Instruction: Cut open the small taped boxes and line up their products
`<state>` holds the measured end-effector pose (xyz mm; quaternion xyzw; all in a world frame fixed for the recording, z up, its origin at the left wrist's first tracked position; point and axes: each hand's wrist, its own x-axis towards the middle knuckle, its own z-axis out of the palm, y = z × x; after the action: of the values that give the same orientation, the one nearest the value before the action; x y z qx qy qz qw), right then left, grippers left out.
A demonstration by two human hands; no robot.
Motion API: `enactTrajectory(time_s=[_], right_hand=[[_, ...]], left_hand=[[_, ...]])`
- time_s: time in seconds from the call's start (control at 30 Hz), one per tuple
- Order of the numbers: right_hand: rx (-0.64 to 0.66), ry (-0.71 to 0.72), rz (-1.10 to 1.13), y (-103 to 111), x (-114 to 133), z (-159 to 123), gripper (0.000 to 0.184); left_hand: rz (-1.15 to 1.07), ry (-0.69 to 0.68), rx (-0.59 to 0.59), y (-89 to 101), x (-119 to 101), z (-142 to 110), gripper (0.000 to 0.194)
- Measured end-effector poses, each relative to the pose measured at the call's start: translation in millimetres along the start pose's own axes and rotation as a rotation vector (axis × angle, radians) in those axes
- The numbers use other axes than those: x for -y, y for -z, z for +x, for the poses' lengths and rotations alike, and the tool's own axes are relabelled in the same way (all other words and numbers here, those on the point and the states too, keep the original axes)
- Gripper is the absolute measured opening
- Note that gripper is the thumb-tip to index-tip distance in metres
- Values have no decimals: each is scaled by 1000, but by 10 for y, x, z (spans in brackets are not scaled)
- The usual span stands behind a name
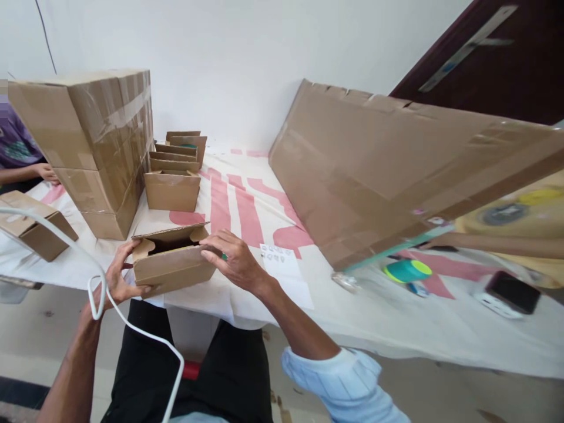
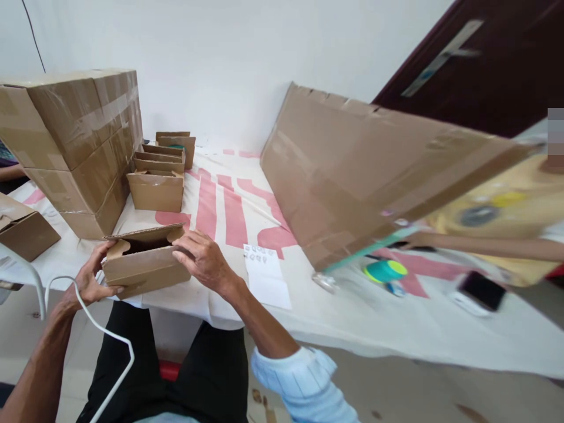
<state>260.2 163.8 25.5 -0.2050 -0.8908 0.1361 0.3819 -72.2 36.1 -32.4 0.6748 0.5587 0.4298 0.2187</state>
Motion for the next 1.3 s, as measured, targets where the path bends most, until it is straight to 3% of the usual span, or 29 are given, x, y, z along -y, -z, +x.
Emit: enactTrajectory(time_s=[0.27,0.43,0.57,0.77,0.87,0.97,1.1,1.2,1.3], right_hand=[[3,139,-99,136,183,-318,15],[21,180,-123,159,243,-345,13],[108,131,-79,171,275,-315,8],[319,-76,94,247,278,-40,19],[466,-159,2,229,252,241,14],[635,-179,-131,156,240,488,23],[819,-213,-254,40,245,629,19],[827,-198,-255,-10,217,621,18],[688,-126,-193,19,148,573,26]], left_hand=[[-44,-4,32,-6,51,-19,116],[-26,-4,31,-14,78,-26,115],[-19,1,22,-20,65,-33,115],[-27,-27,59,5,-2,-16,115],[-33,-29,66,9,-9,3,116],[-42,-27,51,-17,-7,6,117],[-77,-12,-13,-90,-20,-6,117],[-99,15,-18,-124,-12,-2,118],[-131,39,1,-132,33,20,121]])
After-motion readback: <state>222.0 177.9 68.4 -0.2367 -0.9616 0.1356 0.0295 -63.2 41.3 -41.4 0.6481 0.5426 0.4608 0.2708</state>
